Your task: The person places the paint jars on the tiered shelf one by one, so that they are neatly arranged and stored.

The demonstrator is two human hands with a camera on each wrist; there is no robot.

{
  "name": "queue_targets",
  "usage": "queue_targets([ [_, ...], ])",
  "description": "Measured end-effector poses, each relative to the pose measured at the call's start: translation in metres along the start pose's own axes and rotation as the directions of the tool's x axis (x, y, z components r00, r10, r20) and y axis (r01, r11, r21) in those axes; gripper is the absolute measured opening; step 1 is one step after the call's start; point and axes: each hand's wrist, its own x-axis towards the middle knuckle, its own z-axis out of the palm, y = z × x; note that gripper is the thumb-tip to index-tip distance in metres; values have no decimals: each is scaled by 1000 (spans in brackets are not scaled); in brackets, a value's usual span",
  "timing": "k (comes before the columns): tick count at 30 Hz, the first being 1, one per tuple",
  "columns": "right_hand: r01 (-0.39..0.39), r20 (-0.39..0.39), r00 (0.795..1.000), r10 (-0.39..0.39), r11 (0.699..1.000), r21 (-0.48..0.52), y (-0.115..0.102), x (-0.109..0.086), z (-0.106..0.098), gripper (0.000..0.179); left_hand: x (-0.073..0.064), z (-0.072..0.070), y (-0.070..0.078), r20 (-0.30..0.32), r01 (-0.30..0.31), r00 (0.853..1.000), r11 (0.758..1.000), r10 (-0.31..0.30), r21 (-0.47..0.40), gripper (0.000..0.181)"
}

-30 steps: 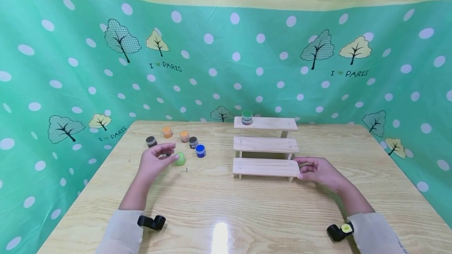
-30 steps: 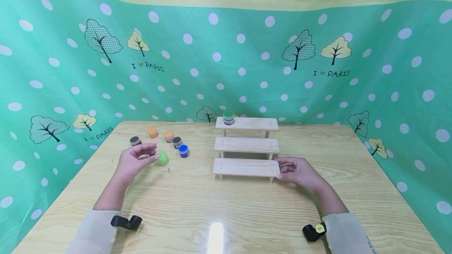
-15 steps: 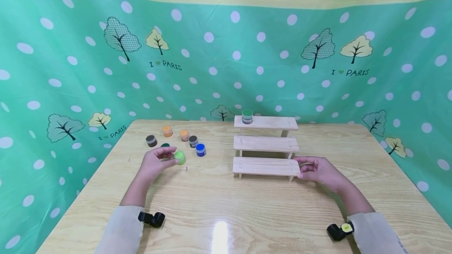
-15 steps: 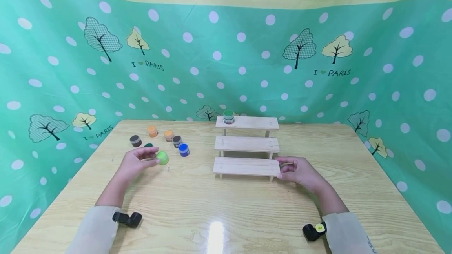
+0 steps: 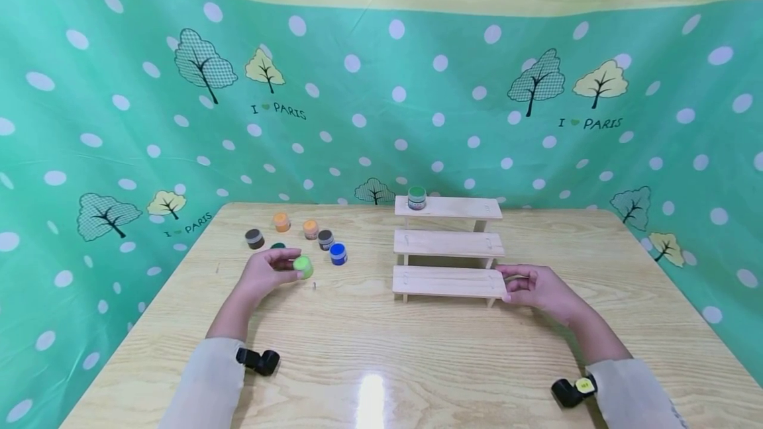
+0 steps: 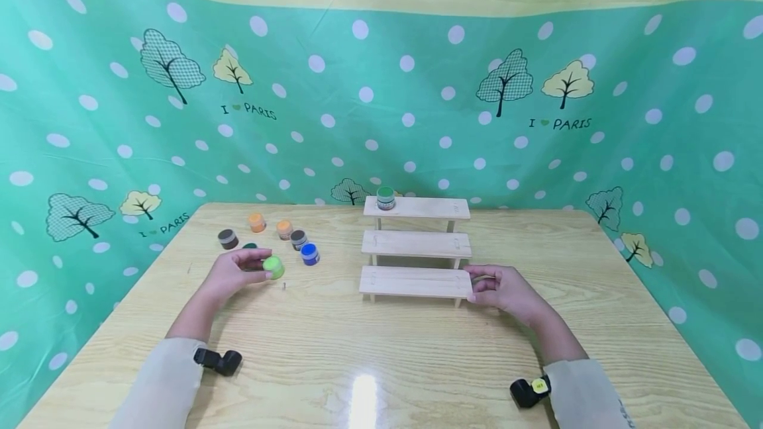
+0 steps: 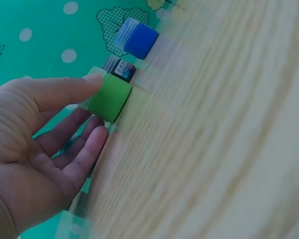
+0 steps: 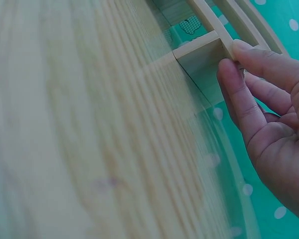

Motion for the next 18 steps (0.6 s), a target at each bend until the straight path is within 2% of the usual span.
queue_targets([
  [7, 9, 8, 1000, -9, 1000, 2, 0, 0, 0, 63, 2, 0, -3, 11, 2, 1000, 1000, -2, 5, 60],
  [14, 15, 11, 1000, -15, 1000, 5, 1, 0, -1, 63, 3, 2, -4, -6, 15, 1000, 1000, -15, 25, 50],
  [18, 13, 8, 1000, -13, 1000, 3, 2, 0, -1, 63, 1, 2, -1, -13, 14, 1000, 999, -14, 37, 50],
])
